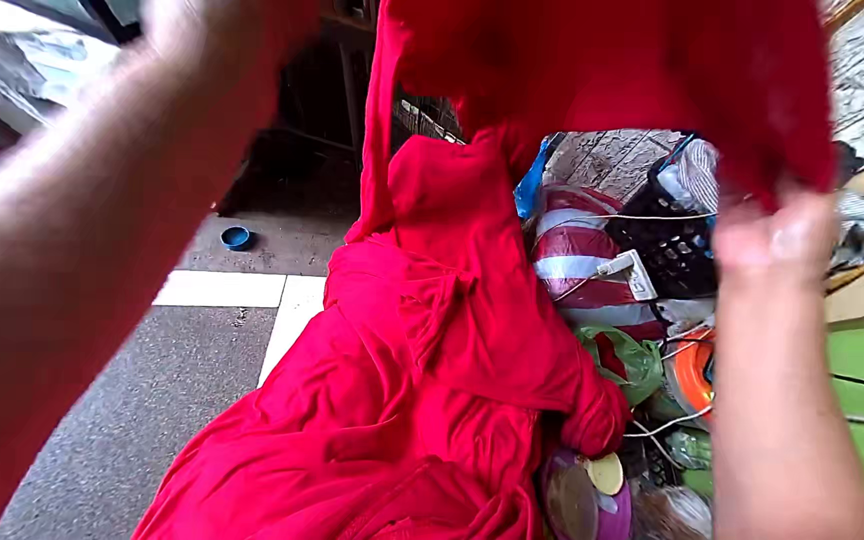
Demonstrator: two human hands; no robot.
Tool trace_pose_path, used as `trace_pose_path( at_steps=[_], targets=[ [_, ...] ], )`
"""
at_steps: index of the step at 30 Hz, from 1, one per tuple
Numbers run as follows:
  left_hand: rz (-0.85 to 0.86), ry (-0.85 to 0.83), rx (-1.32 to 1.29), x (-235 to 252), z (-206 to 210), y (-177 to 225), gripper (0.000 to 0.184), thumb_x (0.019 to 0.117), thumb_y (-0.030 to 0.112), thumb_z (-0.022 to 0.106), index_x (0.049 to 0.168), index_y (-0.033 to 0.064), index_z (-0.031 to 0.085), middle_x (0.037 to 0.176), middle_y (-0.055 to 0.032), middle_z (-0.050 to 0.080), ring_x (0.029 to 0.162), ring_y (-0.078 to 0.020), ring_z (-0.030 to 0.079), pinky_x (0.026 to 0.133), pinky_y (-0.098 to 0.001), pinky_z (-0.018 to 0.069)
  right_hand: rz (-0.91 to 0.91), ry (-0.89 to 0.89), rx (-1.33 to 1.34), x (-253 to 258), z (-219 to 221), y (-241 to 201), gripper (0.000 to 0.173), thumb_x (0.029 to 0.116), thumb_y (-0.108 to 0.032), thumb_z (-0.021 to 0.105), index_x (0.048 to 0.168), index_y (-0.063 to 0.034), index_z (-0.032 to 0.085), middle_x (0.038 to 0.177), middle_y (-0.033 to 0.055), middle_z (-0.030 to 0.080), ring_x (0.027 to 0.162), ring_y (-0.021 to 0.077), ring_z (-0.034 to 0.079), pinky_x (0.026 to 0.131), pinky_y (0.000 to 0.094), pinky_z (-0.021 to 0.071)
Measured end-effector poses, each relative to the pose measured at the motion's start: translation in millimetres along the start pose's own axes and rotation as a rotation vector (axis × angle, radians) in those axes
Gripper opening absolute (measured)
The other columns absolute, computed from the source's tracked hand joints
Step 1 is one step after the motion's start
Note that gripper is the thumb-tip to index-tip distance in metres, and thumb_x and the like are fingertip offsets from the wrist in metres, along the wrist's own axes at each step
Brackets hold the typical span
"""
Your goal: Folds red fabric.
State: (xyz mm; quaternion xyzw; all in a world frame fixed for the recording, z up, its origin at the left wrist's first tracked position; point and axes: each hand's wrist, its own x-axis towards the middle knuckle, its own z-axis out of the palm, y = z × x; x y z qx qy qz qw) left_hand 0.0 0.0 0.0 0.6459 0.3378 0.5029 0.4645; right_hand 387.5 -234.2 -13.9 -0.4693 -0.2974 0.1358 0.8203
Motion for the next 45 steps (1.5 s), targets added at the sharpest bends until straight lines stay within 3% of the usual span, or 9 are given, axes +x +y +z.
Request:
trace_pose_path(
  at_steps=[5,15,23,27,31,35,39,42,45],
  targets=[
    [-0.778,-0.361,-0.185,-83,50,-89,0.042,0.1128,0.03,0.026,0.126,0.0034,0.056,0.099,-0.0053,0.073,0.084,-0.0132,0.071,0.079,-0.0315,0.0589,0.387,0.239,-0.047,-95,-47,60,0.033,0.108,-0.008,0.027,0.139,-0.0119,0.038,0.123,0.0059,0.056,0.109,0.0153,0.062,0.091,0.0368,0.055],
    [-0.196,-0.617,0.532,-100,151,-178,0.048,0.1124,0.029,0.036,0.143,-0.0035,0.055,0.138,-0.0331,0.057,0.133,-0.0496,0.05,0.111,-0.0653,0.0335,0.381,0.052,-0.226,-114,-57,55,0.033,0.1081,-0.006,0.03,0.129,-0.0082,0.055,0.113,0.0012,0.066,0.098,0.0119,0.069,0.085,0.0334,0.059],
    [-0.206,-0.081,-0.553,-31,128,-88,0.045,0.1133,0.036,0.014,0.136,0.0079,0.042,0.115,-0.0027,0.069,0.101,-0.0125,0.069,0.09,-0.0333,0.0566,0.224,0.261,0.108,-68,-53,48,0.031,0.1095,-0.006,0.027,0.131,-0.009,0.05,0.109,0.0018,0.064,0.097,0.013,0.067,0.089,0.0321,0.0567],
    [-0.095,-0.6,0.445,-75,130,-159,0.04,0.11,0.012,0.033,0.13,-0.0161,0.054,0.129,-0.035,0.058,0.126,-0.0441,0.056,0.109,-0.058,0.0406,0.308,0.214,0.059,-94,-43,71,0.035,0.1071,-0.003,0.025,0.13,-0.0089,0.051,0.113,0.0023,0.064,0.095,0.0136,0.068,0.083,0.033,0.0585],
    [-0.054,-0.872,0.872,-107,147,-189,0.044,0.1106,0.025,0.038,0.138,-0.0006,0.061,0.131,-0.035,0.06,0.127,-0.0537,0.054,0.102,-0.0717,0.0367,0.421,0.167,-0.092,-118,-41,75,0.032,0.1067,-0.004,0.03,0.127,-0.0087,0.054,0.107,0.0047,0.067,0.089,0.0164,0.069,0.077,0.0362,0.0592],
    [-0.203,-0.42,0.269,-99,104,-146,0.038,0.1106,0.021,0.039,0.124,-0.0049,0.063,0.115,-0.0178,0.068,0.109,-0.0224,0.065,0.101,-0.0451,0.0491,0.399,0.097,-0.197,-128,-56,60,0.03,0.1067,-0.006,0.035,0.128,-0.0067,0.057,0.106,0.0035,0.069,0.086,0.0139,0.07,0.074,0.0334,0.0604],
    [-0.164,-0.2,-0.191,-121,-4,-137,0.026,0.1084,0.032,0.038,0.106,0.0289,0.063,0.094,0.0206,0.069,0.089,0.0077,0.064,0.084,-0.0184,0.0544,0.334,0.023,-0.181,-146,-89,47,0.038,0.105,-0.005,0.033,0.135,-0.0125,0.054,0.118,-0.0016,0.067,0.1,0.0112,0.069,0.086,0.0325,0.0599],
    [-0.332,-0.217,0.079,-165,-70,-186,0.025,0.1043,0.03,0.041,0.103,0.02,0.064,0.078,0.0163,0.066,0.069,0.0072,0.061,0.066,-0.0164,0.0541,0.389,0.092,-0.232,-173,-111,67,0.038,0.1044,-0.002,0.031,0.133,-0.0108,0.055,0.112,0.0007,0.068,0.092,0.0118,0.07,0.079,0.0323,0.061],
    [-0.499,-0.379,0.38,-192,-86,-217,0.039,0.1101,0.021,0.035,0.121,-0.0041,0.063,0.086,-0.0089,0.065,0.077,-0.0123,0.061,0.079,-0.0381,0.0528,0.558,0.123,-0.385,-201,-116,95,0.039,0.1047,0.003,0.03,0.137,-0.0013,0.052,0.104,0.0104,0.068,0.076,0.0169,0.07,0.067,0.0334,0.0607]
  ],
)
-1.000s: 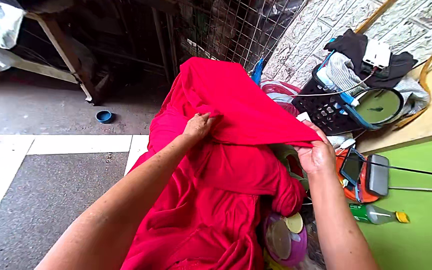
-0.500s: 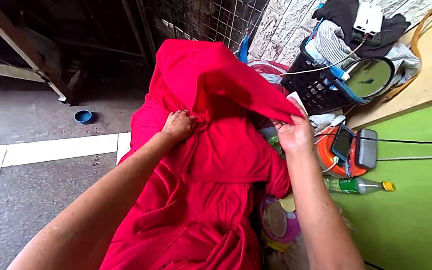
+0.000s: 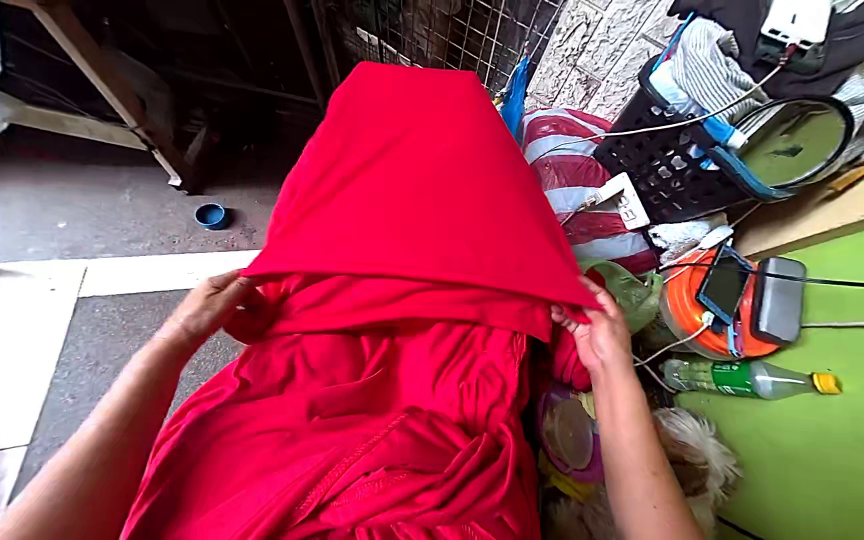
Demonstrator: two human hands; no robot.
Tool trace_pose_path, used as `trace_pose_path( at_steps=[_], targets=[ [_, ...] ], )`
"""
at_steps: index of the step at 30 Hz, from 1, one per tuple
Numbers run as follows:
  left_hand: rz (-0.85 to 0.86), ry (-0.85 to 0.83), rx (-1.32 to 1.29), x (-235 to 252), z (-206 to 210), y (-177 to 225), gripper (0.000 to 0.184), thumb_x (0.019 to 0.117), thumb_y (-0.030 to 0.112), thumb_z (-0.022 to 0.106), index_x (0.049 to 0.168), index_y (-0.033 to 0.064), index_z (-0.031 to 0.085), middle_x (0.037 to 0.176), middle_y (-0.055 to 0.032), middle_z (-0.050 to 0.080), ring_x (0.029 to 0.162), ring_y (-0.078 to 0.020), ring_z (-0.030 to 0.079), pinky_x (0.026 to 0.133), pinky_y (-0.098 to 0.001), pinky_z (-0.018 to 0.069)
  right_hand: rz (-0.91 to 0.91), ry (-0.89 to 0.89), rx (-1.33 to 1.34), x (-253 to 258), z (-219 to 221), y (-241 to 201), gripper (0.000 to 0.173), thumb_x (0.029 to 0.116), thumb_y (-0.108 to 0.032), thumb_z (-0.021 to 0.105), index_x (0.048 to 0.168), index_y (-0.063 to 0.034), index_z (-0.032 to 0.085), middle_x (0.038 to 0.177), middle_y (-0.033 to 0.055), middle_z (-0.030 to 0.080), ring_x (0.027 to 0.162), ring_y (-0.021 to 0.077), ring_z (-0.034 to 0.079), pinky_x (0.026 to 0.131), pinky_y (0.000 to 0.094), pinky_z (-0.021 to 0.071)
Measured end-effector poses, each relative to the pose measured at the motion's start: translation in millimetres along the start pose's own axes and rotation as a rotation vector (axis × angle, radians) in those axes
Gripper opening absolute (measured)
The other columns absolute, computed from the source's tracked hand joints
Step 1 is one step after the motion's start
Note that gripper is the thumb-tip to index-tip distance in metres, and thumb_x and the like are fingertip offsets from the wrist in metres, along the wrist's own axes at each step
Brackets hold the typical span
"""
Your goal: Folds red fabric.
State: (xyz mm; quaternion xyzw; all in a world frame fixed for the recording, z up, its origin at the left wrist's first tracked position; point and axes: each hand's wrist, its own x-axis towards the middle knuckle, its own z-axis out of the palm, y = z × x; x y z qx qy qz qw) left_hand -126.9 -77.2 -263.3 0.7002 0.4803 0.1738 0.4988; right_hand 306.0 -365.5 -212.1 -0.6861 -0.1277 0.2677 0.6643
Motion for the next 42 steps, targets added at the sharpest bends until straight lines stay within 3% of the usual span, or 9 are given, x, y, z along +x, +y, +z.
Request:
trace_pose_path(
  at_steps=[7,12,14,16,18,22,27,37,42],
  targets=[
    [0.237,0.196,-0.142,3,-5,56,0.043,0.106,0.023,0.033,0.119,-0.0078,0.06,0.076,-0.0015,0.067,0.066,-0.0069,0.065,0.073,-0.0319,0.0582,-0.222,-0.013,-0.099,-18,20,-51,0.035,0.1046,0.0,0.033,0.137,0.0,0.045,0.099,0.0039,0.068,0.066,0.0119,0.07,0.059,0.0285,0.0614],
    [0.309,0.385,-0.535,-14,-16,61,0.036,0.1087,0.021,0.026,0.103,0.0166,0.062,0.071,0.014,0.067,0.063,0.0021,0.062,0.064,-0.0172,0.0542,-0.257,-0.029,-0.174,-38,25,-49,0.035,0.0997,0.001,0.033,0.132,0.0006,0.045,0.096,0.0022,0.068,0.067,0.0109,0.07,0.059,0.0271,0.0613],
    [0.076,0.446,-0.487,-27,1,34,0.034,0.1091,0.024,0.032,0.104,0.0111,0.063,0.076,0.0078,0.066,0.069,-0.0016,0.062,0.069,-0.0216,0.0543,-0.204,0.034,-0.5,-44,21,-20,0.031,0.1008,0.001,0.04,0.128,0.0098,0.052,0.106,0.013,0.066,0.086,0.0136,0.069,0.076,0.029,0.0591],
    [-0.203,0.38,-0.409,-33,19,2,0.041,0.1101,0.024,0.035,0.128,-0.004,0.058,0.114,-0.0154,0.066,0.103,-0.0206,0.063,0.093,-0.0401,0.0496,-0.189,0.016,-0.662,-48,17,7,0.037,0.0987,0.002,0.041,0.13,0.0149,0.056,0.131,0.0306,0.058,0.124,0.0292,0.057,0.107,0.0423,0.0429],
    [-0.452,0.264,-0.456,-31,33,-20,0.047,0.1104,0.026,0.036,0.145,-0.0036,0.047,0.142,-0.0227,0.055,0.127,-0.031,0.055,0.106,-0.0509,0.042,-0.156,0.043,-0.58,-52,17,19,0.034,0.0996,0.0,0.041,0.126,0.0107,0.058,0.126,0.0235,0.058,0.117,0.0191,0.057,0.099,0.0346,0.0471],
    [-0.668,0.201,-0.521,-9,47,-26,0.034,0.1081,0.031,0.043,0.117,0.0038,0.061,0.097,-0.0071,0.066,0.08,-0.0136,0.062,0.073,-0.0357,0.0521,-0.044,0.0,-0.33,-55,26,10,0.033,0.103,-0.001,0.038,0.132,0.0077,0.051,0.095,0.004,0.059,0.07,0.0015,0.06,0.061,0.0186,0.0519],
    [-0.663,0.1,-0.476,-1,41,-32,0.035,0.1095,0.034,0.04,0.115,0.0058,0.061,0.092,-0.0047,0.063,0.077,-0.0127,0.06,0.073,-0.0348,0.0511,-0.069,-0.072,-0.379,-56,32,12,0.022,0.1018,0.0,0.043,0.118,0.0065,0.056,0.076,-0.0026,0.058,0.058,-0.0012,0.058,0.056,0.0158,0.0515],
    [0.353,0.335,-0.41,-13,-15,85,0.03,0.104,0.013,0.035,0.099,0.0103,0.064,0.089,0.0123,0.066,0.085,0.0033,0.064,0.084,-0.0229,0.0553,-0.52,0.121,-0.295,18,-25,-84,0.013,0.0986,0.002,0.047,0.103,-0.0037,0.059,0.087,-0.0083,0.063,0.077,0.0005,0.064,0.074,0.0234,0.0572],
    [0.299,0.3,-0.297,-10,20,41,0.032,0.1036,0.018,0.039,0.107,-0.0034,0.063,0.103,-0.0052,0.06,0.096,-0.0068,0.061,0.092,-0.0314,0.0527,-0.232,0.169,-0.653,9,-44,-20,0.04,0.0951,0.005,0.045,0.134,0.0138,0.051,0.125,0.0252,0.059,0.097,0.0203,0.063,0.08,0.0357,0.0553]
  ],
)
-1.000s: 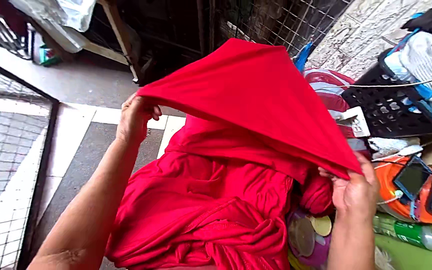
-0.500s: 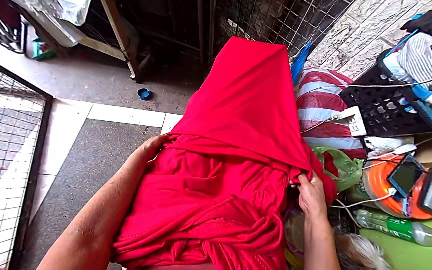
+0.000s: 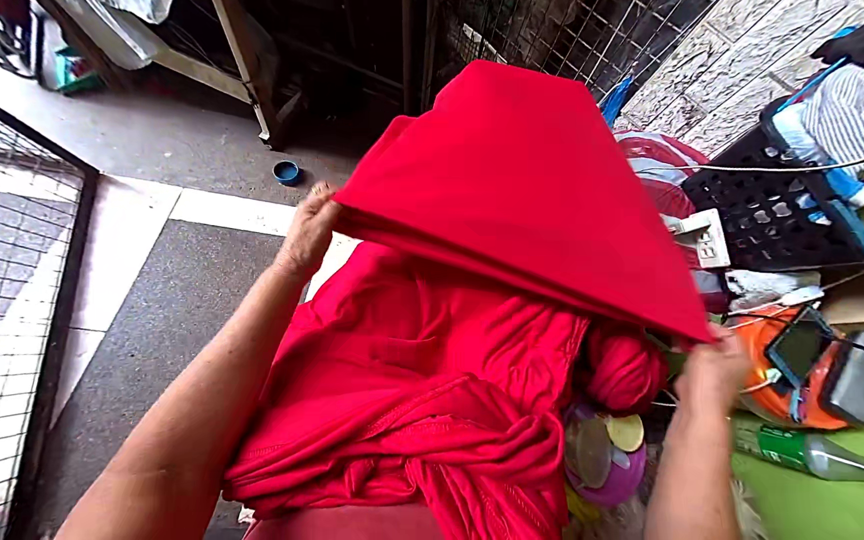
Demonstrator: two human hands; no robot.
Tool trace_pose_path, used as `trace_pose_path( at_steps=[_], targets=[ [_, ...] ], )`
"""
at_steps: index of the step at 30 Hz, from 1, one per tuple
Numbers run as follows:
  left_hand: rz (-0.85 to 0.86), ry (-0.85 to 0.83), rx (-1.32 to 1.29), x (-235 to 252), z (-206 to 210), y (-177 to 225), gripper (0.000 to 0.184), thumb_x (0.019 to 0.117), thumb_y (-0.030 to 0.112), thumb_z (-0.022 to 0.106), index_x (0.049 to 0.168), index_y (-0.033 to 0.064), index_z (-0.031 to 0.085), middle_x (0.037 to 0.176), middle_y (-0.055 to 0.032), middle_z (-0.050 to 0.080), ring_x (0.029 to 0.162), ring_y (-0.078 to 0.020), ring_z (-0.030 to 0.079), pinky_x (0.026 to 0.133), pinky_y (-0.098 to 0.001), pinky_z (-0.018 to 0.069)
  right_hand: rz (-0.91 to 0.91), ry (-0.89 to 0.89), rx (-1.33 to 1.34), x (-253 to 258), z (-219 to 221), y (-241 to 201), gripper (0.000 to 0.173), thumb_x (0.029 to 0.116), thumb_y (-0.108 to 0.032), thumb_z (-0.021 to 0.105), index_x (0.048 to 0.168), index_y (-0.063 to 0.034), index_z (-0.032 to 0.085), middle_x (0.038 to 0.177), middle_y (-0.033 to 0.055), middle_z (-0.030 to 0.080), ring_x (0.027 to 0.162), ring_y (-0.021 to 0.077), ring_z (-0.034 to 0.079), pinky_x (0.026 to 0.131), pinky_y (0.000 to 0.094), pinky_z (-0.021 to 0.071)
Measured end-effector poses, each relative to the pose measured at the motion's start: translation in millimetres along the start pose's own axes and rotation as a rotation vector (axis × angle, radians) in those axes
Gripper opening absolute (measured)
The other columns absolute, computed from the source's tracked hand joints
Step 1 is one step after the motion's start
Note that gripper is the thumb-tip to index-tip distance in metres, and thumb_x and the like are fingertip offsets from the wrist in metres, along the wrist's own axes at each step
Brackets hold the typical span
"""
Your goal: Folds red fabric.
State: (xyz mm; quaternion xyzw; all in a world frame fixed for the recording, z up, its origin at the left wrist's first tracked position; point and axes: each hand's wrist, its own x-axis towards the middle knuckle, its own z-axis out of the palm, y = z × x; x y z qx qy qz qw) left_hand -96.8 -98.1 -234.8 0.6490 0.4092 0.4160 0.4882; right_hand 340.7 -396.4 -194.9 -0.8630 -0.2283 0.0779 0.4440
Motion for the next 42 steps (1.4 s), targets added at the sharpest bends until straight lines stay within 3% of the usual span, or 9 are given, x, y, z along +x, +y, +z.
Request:
trace_pose_path(
  at_steps=[3,11,14,18,21,24,27,33,42],
  targets=[
    [-0.318,-0.072,0.14,-27,11,-47,0.038,0.1096,0.017,0.037,0.117,-0.0116,0.061,0.116,-0.0238,0.064,0.105,-0.0256,0.063,0.097,-0.048,0.0489,0.074,-0.114,-0.128,-21,30,33,0.038,0.0935,0.009,0.048,0.131,0.0123,0.055,0.125,0.029,0.061,0.105,0.03,0.064,0.088,0.0442,0.0533],
    [-0.346,-0.185,0.31,-47,-1,-7,0.033,0.1012,0.013,0.062,0.128,-0.0067,0.058,0.119,-0.0239,0.065,0.1,-0.0283,0.067,0.094,-0.0488,0.0522,-0.197,-0.135,-0.395,-48,14,-13,0.049,0.0977,-0.005,0.057,0.143,0.0101,0.048,0.149,0.0381,0.039,0.138,0.0477,0.043,0.112,0.0527,0.038],
    [-0.25,-0.257,0.319,-83,-7,19,0.038,0.0998,0.018,0.064,0.131,-0.0015,0.059,0.128,-0.0199,0.063,0.108,-0.0281,0.066,0.095,-0.0493,0.0539,-0.388,-0.164,-0.231,-75,10,-30,0.036,0.0998,-0.008,0.055,0.131,0.0106,0.058,0.134,0.0331,0.056,0.119,0.0382,0.061,0.098,0.046,0.0513],
    [-0.021,-0.495,0.053,-145,-19,52,0.032,0.0976,0.051,0.063,0.102,0.0209,0.07,0.091,0.0155,0.069,0.081,0.0063,0.064,0.074,-0.017,0.0553,-0.362,-0.346,-0.014,-93,22,-34,0.017,0.0969,-0.007,0.062,0.105,0.0048,0.071,0.099,0.0138,0.069,0.084,0.0106,0.066,0.076,0.0252,0.0555],
    [0.112,-0.627,0.131,-179,-20,68,0.057,0.0882,0.069,0.064,0.106,0.0147,0.068,0.091,0.0074,0.066,0.084,0.0057,0.06,0.075,-0.0157,0.0514,-0.444,-0.388,-0.132,-101,41,-30,0.02,0.0887,-0.009,0.075,0.104,0.004,0.074,0.1,0.0175,0.067,0.083,0.0206,0.064,0.072,0.0349,0.0539],
    [0.22,-0.566,0.313,-195,-20,71,0.049,0.0906,0.054,0.067,0.098,0.0055,0.065,0.087,-0.0063,0.065,0.081,-0.0015,0.06,0.073,-0.0171,0.0494,-0.536,-0.314,-0.277,-104,57,-21,0.013,0.0905,-0.006,0.072,0.098,0.0042,0.075,0.099,0.0227,0.068,0.094,0.0373,0.068,0.082,0.0532,0.0552],
    [0.163,-0.558,0.36,-197,-30,81,0.034,0.0939,0.031,0.066,0.09,-0.0031,0.069,0.082,-0.0142,0.068,0.078,-0.0068,0.062,0.073,-0.0214,0.0506,-0.432,-0.215,-0.118,-95,28,-22,0.015,0.0966,-0.005,0.063,0.1,0.0077,0.071,0.096,0.0185,0.07,0.088,0.025,0.069,0.08,0.0412,0.0564],
    [-0.057,-0.474,-0.028,-184,-33,83,0.012,0.0997,0.022,0.063,0.108,0.0294,0.068,0.099,0.0271,0.068,0.088,0.0114,0.063,0.08,-0.0138,0.0535,-0.186,-0.001,0.25,-97,-44,2,0.017,0.1068,-0.013,0.038,0.105,-0.0041,0.052,0.084,-0.0033,0.067,0.071,0.0056,0.068,0.07,0.0256,0.0601],
    [0.038,-0.85,-0.192,-158,16,94,0.023,0.1069,0.026,0.054,0.094,0.0151,0.069,0.086,0.0172,0.067,0.08,0.0127,0.058,0.072,-0.0116,0.0476,0.067,-0.278,0.146,-163,9,42,0.029,0.1062,-0.009,0.042,0.101,0.0115,0.062,0.081,0.008,0.066,0.067,0.0065,0.063,0.066,0.0228,0.0549]
  ],
)
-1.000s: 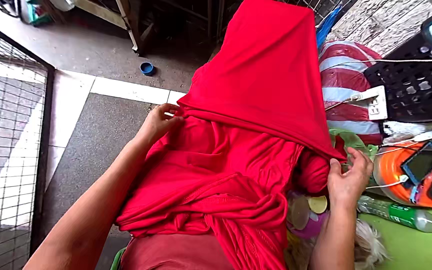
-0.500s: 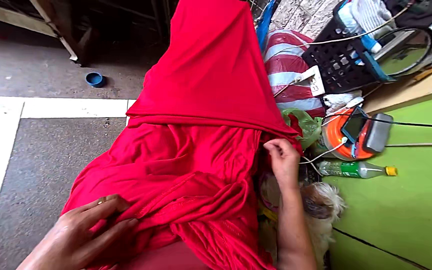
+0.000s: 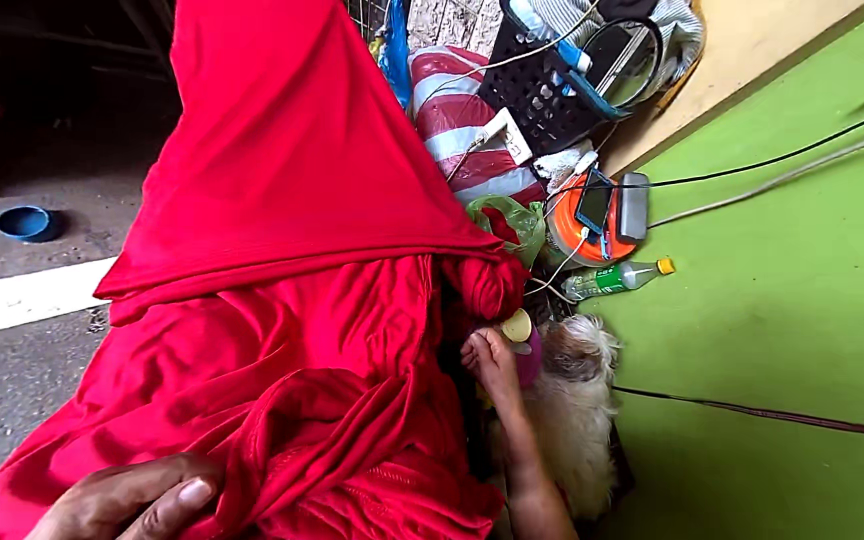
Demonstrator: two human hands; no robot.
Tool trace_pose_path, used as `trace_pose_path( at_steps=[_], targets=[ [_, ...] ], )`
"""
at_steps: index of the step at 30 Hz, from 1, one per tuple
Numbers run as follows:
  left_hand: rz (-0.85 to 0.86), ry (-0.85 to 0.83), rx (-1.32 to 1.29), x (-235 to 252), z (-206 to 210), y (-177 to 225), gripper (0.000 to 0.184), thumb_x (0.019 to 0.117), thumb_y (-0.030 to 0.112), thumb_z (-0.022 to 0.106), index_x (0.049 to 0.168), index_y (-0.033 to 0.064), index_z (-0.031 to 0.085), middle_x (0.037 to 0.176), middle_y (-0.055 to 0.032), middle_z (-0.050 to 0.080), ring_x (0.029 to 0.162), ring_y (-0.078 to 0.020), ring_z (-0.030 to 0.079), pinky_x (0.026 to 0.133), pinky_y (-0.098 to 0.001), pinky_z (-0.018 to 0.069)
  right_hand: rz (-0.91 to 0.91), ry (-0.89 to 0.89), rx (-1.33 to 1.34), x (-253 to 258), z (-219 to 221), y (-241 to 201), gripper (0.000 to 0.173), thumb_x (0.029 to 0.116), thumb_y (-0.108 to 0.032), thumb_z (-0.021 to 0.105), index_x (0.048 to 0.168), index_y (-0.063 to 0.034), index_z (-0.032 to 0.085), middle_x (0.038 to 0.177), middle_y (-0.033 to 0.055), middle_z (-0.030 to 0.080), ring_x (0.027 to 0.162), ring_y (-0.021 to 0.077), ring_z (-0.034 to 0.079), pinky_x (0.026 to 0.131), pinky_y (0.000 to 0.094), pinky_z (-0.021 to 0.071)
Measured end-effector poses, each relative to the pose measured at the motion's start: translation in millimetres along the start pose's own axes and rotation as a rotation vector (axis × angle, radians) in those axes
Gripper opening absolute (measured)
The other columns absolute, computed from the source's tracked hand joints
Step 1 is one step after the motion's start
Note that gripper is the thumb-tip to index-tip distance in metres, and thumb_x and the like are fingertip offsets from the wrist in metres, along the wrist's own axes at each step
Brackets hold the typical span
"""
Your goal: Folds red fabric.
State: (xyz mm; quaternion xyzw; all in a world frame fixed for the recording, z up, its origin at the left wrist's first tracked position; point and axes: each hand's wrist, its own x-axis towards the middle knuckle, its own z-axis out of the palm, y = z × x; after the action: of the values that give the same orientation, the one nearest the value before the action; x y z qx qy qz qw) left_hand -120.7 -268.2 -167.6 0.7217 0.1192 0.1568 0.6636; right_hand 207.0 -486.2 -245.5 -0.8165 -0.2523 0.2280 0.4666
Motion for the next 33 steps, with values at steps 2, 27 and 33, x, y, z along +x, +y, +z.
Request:
trace_pose_path(
  at_steps=[2,27,33],
  targets=[
    [-0.102,0.001,-0.013,-3,-3,-4,0.02,0.1048,0.029,0.057,0.091,0.0199,0.069,0.079,0.0215,0.064,0.072,0.0133,0.056,0.065,-0.0104,0.0459,-0.077,0.051,0.043,10,13,-17,0.023,0.1036,-0.008,0.049,0.103,0.0106,0.064,0.083,0.0079,0.068,0.068,0.0052,0.064,0.066,0.0208,0.0551],
    [0.097,-0.02,0.715,107,26,41,0.035,0.1037,0.027,0.053,0.101,-0.0018,0.071,0.094,-0.019,0.069,0.078,-0.0251,0.067,0.07,-0.0407,0.0554,-0.158,0.369,0.066,69,-20,-43,0.015,0.1045,-0.002,0.047,0.101,0.0076,0.058,0.069,0.0026,0.061,0.054,0.0027,0.056,0.056,0.0189,0.0503],
    [-0.09,-0.462,0.849,253,107,-10,0.044,0.1069,0.019,0.053,0.145,-0.0034,0.05,0.14,-0.033,0.051,0.124,-0.048,0.058,0.104,-0.0576,0.0464,-0.212,0.202,0.005,42,-8,-65,0.023,0.1035,-0.003,0.045,0.103,0.013,0.061,0.08,0.0098,0.064,0.065,0.0086,0.06,0.063,0.0234,0.0528]
  ],
)
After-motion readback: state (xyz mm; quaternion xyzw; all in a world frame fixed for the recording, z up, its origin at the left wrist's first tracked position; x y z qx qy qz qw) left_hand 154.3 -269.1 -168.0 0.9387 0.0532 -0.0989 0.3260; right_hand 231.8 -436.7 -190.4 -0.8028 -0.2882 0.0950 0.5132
